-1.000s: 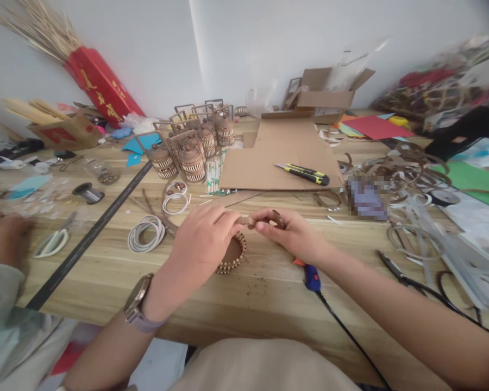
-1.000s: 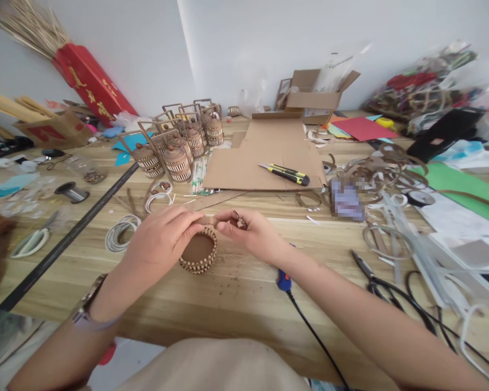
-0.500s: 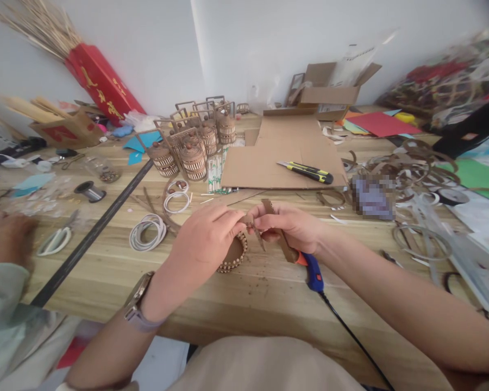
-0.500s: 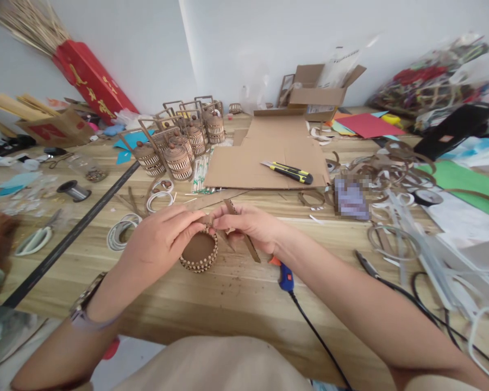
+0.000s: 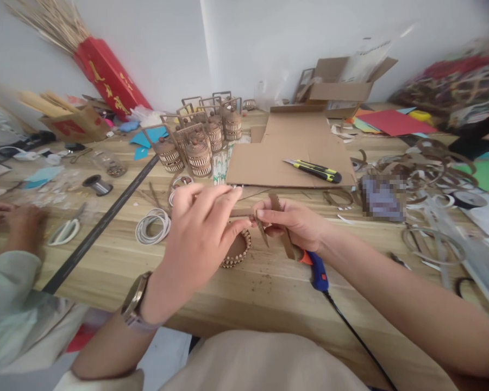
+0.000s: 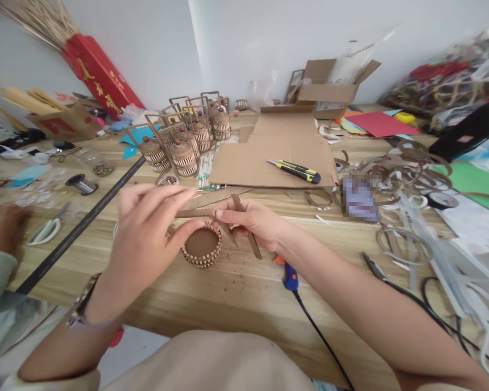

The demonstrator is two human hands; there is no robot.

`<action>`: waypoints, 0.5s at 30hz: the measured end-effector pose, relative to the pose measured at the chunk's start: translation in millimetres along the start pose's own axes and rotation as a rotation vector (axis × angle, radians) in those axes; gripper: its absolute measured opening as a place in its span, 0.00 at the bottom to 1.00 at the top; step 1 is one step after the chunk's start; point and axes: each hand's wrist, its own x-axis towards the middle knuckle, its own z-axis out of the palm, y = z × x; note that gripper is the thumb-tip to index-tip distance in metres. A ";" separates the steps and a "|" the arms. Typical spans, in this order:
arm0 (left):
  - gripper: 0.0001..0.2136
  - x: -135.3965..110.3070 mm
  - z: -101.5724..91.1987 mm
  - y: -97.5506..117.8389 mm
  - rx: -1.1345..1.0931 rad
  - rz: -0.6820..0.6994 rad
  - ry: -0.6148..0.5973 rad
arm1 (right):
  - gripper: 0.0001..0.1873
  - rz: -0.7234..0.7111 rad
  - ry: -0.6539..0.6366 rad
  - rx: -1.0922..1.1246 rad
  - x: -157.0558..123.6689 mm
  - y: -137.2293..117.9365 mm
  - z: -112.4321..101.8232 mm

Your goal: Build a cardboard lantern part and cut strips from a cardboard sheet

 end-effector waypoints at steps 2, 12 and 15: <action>0.11 -12.3 -3.3 6.2 -0.004 0.014 -0.028 | 0.17 -0.006 -0.009 -0.015 -0.1 -0.5 -0.4; 0.07 -68.5 3.4 34.7 -0.054 0.035 -0.610 | 0.19 -0.017 0.027 -0.015 0.8 2.7 -3.9; 0.06 -80.1 -26.3 34.9 -0.195 0.024 -0.620 | 0.19 -0.022 0.036 -0.006 1.0 2.1 -4.1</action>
